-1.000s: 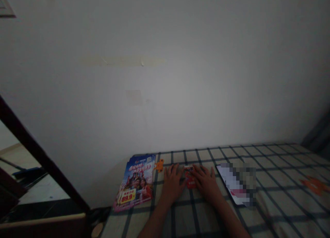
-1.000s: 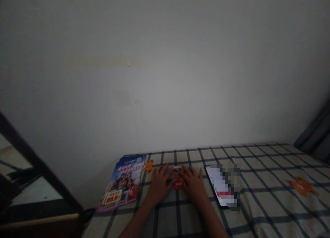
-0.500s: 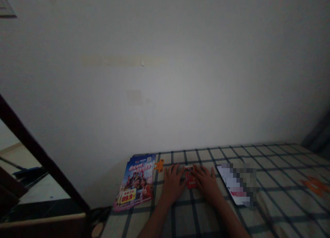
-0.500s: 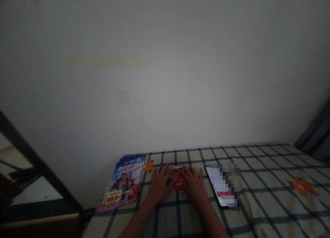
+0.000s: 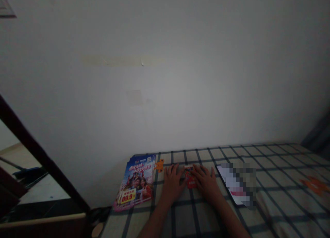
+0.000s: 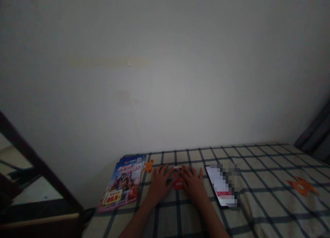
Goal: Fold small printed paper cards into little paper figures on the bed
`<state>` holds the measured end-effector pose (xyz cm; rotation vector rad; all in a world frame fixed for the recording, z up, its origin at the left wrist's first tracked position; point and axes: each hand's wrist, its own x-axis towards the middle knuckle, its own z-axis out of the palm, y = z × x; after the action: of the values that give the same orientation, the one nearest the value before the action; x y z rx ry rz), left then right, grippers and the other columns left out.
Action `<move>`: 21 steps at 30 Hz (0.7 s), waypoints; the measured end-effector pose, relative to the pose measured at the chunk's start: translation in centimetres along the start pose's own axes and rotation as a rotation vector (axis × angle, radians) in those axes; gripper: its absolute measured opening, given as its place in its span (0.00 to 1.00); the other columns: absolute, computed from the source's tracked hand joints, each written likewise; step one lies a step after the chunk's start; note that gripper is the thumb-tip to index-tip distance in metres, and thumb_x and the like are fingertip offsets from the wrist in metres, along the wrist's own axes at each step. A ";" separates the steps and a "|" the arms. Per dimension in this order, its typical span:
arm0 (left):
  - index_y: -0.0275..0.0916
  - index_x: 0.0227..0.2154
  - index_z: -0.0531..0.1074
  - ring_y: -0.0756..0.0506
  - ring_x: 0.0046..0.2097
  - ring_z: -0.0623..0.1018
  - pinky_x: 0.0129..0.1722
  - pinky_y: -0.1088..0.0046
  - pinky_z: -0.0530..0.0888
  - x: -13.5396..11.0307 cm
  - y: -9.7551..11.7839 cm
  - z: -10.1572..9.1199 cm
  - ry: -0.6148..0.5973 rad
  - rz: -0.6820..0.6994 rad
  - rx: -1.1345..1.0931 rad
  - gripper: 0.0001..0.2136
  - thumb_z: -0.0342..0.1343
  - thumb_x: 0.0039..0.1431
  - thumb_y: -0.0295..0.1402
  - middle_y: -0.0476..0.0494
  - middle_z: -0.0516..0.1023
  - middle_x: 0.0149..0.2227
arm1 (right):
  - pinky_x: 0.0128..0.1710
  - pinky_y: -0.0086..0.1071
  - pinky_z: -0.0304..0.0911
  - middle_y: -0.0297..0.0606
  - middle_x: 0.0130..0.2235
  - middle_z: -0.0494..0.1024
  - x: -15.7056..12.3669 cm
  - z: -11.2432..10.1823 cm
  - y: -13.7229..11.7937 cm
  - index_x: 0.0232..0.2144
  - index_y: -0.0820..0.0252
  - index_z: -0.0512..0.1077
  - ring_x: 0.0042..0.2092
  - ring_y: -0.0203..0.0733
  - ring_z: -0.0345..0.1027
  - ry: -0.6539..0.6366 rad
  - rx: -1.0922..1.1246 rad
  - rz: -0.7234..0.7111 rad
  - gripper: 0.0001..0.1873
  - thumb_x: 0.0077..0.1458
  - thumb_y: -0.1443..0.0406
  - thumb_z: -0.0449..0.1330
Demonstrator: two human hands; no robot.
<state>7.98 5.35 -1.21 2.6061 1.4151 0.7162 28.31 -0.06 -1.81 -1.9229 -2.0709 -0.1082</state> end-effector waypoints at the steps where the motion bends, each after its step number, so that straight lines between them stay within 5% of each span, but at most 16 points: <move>1: 0.56 0.63 0.63 0.35 0.66 0.59 0.66 0.41 0.50 0.0 0.0 0.0 -0.001 -0.001 -0.003 0.25 0.47 0.66 0.53 0.45 0.63 0.65 | 0.63 0.72 0.34 0.29 0.67 0.59 0.0 0.0 0.0 0.62 0.35 0.61 0.66 0.55 0.53 0.003 -0.002 -0.001 0.23 0.66 0.58 0.46; 13: 0.45 0.62 0.65 0.36 0.65 0.60 0.67 0.42 0.52 0.1 0.4 -0.5 -0.003 -0.015 0.023 0.27 0.50 0.64 0.50 0.40 0.65 0.65 | 0.63 0.73 0.32 0.28 0.67 0.59 0.1 0.2 0.2 0.60 0.36 0.63 0.66 0.55 0.53 0.009 0.012 -0.007 0.23 0.66 0.58 0.45; 21: 0.45 0.62 0.65 0.35 0.66 0.60 0.67 0.42 0.52 0.1 0.5 -0.6 -0.012 -0.011 0.041 0.26 0.51 0.64 0.49 0.40 0.64 0.65 | 0.63 0.72 0.34 0.28 0.67 0.60 0.0 -0.1 0.0 0.61 0.35 0.63 0.66 0.55 0.53 0.003 0.015 -0.001 0.23 0.66 0.58 0.46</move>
<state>8.16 5.04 -0.44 2.6269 1.4547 0.6764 28.37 -0.12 -1.69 -1.9125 -2.0649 -0.0953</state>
